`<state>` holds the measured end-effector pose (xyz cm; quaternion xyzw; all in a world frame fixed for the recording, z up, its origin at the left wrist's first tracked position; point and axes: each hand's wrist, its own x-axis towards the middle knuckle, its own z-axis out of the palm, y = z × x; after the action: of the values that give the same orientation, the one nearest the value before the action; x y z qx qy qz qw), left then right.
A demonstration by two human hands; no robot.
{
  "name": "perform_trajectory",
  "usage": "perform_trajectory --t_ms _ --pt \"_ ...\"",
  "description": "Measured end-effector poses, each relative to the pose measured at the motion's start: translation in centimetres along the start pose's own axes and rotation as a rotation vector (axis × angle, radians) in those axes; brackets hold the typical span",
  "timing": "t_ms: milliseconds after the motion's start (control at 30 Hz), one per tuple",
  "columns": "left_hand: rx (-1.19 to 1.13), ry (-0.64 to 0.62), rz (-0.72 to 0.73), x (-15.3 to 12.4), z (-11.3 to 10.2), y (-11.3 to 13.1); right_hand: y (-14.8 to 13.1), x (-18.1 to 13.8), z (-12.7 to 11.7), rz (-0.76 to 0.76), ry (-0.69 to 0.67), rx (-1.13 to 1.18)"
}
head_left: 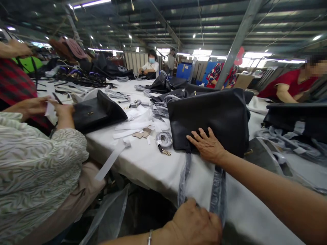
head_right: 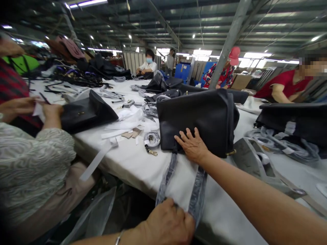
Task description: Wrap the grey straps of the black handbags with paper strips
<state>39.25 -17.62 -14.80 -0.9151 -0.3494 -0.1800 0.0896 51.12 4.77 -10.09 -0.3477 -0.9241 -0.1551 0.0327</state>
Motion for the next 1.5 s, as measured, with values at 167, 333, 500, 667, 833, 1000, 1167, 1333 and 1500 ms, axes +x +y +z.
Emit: perform_trajectory --t_ms 167,333,500,667,833,1000,1167,1333,1500 --pt "-0.059 -0.08 -0.009 4.4 -3.3 -4.0 4.9 3.1 -0.8 0.127 -0.009 -0.064" --pt "-0.103 -0.196 -0.105 5.7 -1.2 -6.4 5.1 4.4 0.5 0.267 -0.024 -0.026" --pt "-0.101 -0.174 -0.065 4.3 -0.1 -6.6 1.4 -0.6 -0.9 0.15 -0.003 0.388" --pt "-0.139 -0.214 0.021 5.0 -0.9 -7.0 -2.7 -10.4 -4.1 0.048 0.059 0.656" --pt "-0.102 -0.21 0.119 5.5 -2.5 -6.4 -4.8 -14.7 -3.9 -0.059 -0.046 0.459" --pt "-0.144 -0.327 0.09 5.4 -4.1 -7.7 -3.5 -14.9 -5.6 -0.176 0.036 0.336" --pt "-0.044 -0.297 0.244 5.5 -2.4 -13.4 -2.0 -16.4 -7.0 -0.114 0.099 0.311" --pt "0.151 -0.226 0.323 6.7 -1.3 -19.0 -2.4 -16.2 -4.7 -0.153 0.092 0.202" --pt "0.203 -0.359 0.245 4.8 -3.3 -21.2 -3.6 -16.0 -1.9 -0.101 0.077 0.087"
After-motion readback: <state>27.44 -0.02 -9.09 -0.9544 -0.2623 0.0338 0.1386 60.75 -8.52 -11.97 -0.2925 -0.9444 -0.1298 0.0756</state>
